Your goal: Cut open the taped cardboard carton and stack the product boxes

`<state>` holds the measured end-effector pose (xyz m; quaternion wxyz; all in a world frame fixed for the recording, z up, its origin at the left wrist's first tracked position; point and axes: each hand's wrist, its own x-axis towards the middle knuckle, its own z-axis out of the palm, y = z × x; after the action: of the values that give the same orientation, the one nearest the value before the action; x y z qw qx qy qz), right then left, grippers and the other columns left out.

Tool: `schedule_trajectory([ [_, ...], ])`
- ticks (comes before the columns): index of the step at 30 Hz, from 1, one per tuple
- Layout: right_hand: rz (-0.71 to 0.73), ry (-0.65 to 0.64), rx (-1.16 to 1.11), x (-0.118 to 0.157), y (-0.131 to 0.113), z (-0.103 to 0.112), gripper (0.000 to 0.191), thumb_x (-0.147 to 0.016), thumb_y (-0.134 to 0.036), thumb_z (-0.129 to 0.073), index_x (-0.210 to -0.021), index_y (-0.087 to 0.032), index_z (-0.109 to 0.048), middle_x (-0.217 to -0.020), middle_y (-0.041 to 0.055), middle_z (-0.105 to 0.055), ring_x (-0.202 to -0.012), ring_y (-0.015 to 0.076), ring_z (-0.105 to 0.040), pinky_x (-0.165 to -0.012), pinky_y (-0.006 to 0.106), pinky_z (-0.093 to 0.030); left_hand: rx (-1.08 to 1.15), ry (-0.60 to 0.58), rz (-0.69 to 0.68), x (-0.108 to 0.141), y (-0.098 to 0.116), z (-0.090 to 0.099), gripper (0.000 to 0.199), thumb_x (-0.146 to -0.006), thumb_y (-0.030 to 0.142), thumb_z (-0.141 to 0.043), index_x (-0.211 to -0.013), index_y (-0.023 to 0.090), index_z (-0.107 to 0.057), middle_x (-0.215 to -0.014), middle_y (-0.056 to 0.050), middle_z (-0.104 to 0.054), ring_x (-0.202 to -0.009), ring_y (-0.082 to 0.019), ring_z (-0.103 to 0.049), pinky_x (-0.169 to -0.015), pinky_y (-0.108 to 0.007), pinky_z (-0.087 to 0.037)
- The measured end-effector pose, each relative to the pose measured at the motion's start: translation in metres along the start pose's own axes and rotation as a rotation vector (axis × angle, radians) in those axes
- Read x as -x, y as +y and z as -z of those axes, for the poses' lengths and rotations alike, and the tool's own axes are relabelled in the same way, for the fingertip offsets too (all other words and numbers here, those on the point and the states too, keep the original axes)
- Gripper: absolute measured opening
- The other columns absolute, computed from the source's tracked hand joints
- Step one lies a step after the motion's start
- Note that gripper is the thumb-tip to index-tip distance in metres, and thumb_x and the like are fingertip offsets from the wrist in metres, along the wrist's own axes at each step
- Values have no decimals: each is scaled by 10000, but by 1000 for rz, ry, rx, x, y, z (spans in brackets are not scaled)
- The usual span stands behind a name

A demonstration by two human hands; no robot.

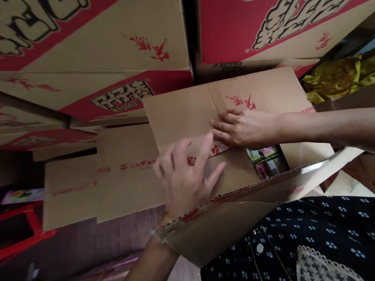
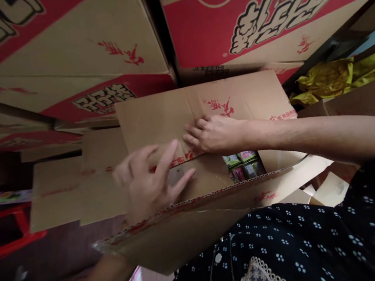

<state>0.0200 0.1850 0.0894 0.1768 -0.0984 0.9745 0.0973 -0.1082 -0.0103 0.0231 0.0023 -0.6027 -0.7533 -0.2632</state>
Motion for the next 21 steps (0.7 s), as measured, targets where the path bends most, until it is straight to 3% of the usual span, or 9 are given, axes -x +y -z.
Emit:
schedule_trajectory([
  [3,-99,-14,34,2,-3,-4,463,-1025,-182,-318,-1410,-9,-508,-1408,243,-561,-1260,331,-572,-1044,504,-498,8,-177,4,-41,14,-12,804,-806,581,-734,-1506,277,-482,-1495,-195,-469,-1365,-421,-427,-1106,-618,-338],
  [6,-206,-26,50,6,-8,-7,490,-1021,-189,-318,-1425,25,-492,-1414,263,-549,-1313,360,-538,-1091,553,-449,19,-260,-38,-60,19,-29,846,-840,593,-687,-1539,194,-426,-1503,-239,-463,-1402,-419,-407,-1149,-617,-297],
  [11,-167,-65,33,8,-13,-1,491,-1030,-143,-286,-1428,74,-473,-1442,310,-502,-1332,357,-537,-1125,572,-416,-58,-260,-124,-49,16,-37,680,-963,478,-536,-1498,63,-465,-1476,-295,-494,-1425,-431,-420,-1167,-594,-331],
  [16,-155,-36,64,9,-9,1,448,-1046,-157,-308,-1392,47,-507,-1431,291,-522,-1305,312,-566,-1122,544,-428,-160,-275,-126,-43,22,-27,628,-980,378,-513,-1522,69,-436,-1491,-325,-463,-1427,-474,-406,-1134,-672,-327],
  [21,-137,6,43,9,-6,-5,420,-1046,-175,-342,-1370,20,-523,-1402,266,-552,-1245,285,-596,-1084,517,-444,-186,-313,-195,-48,16,-24,623,-1000,382,-459,-1526,49,-419,-1483,-344,-459,-1413,-476,-426,-1100,-663,-388],
])
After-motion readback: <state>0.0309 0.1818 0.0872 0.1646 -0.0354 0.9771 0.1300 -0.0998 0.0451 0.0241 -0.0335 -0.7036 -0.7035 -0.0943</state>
